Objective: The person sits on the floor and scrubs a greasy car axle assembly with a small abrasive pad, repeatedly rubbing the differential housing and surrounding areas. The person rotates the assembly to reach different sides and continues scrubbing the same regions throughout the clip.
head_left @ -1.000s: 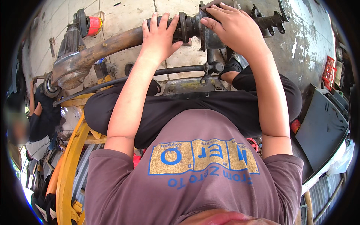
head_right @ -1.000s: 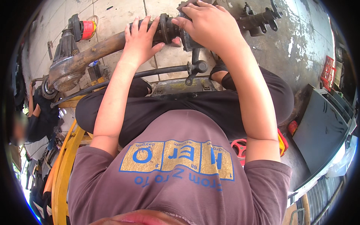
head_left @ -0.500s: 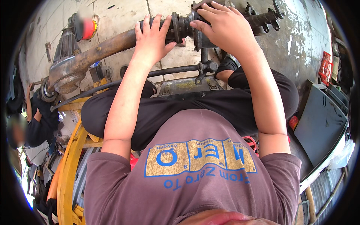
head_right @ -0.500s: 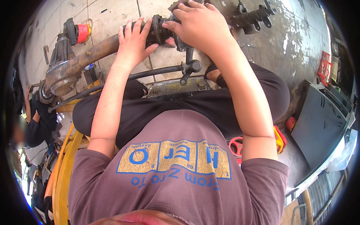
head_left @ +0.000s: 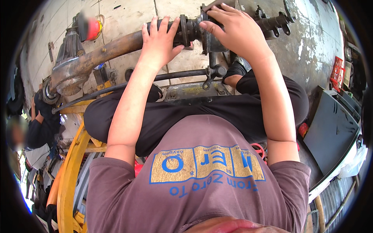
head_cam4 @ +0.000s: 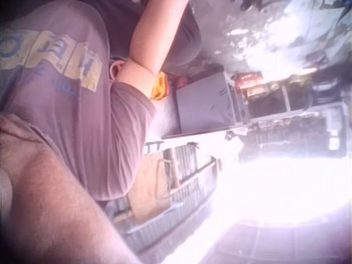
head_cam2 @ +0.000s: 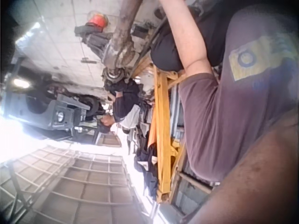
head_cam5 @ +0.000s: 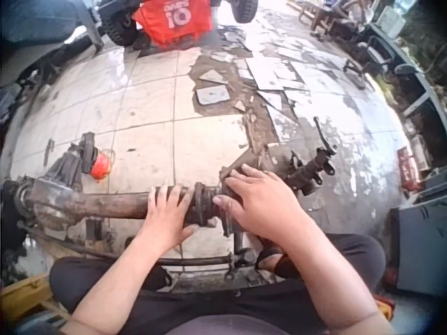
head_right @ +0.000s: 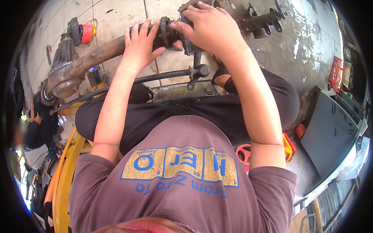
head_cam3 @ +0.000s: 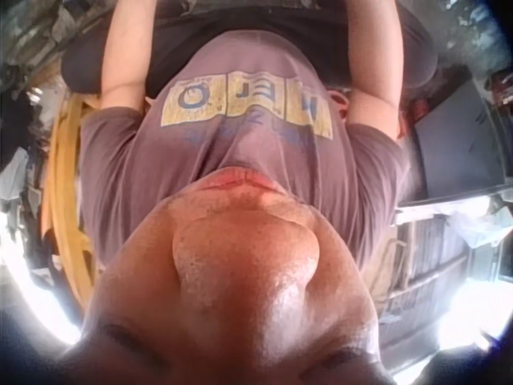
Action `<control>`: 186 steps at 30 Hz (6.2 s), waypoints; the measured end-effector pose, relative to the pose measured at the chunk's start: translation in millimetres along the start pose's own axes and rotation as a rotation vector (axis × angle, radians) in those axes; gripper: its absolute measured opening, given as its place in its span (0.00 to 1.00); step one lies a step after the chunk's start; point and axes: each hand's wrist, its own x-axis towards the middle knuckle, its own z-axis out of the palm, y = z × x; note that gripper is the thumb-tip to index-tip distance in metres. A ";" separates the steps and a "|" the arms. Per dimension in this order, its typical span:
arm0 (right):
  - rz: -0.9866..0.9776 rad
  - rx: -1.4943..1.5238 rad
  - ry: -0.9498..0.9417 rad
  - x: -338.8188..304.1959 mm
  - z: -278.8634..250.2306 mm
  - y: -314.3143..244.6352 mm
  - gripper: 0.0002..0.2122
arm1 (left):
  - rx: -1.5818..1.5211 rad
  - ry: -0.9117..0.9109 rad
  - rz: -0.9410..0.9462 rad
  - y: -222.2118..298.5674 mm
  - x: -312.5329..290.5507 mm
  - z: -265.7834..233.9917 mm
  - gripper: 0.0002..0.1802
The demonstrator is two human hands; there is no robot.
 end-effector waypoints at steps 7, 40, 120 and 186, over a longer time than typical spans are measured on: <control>0.003 0.024 0.053 -1.0 0.1 -2.0 0.25 | 0.002 0.002 -0.007 -1.4 -1.1 1.4 0.56; -0.091 -0.148 0.279 -2.3 25.7 10.8 0.12 | 0.007 -0.045 -0.006 1.8 1.6 -6.7 0.57; -0.095 -0.145 0.239 15.6 27.0 7.1 0.22 | 0.016 0.059 0.022 -4.1 -0.5 6.6 0.55; -0.087 0.148 0.370 13.0 42.4 34.2 0.12 | 0.004 -0.011 0.006 0.4 0.5 -0.6 0.57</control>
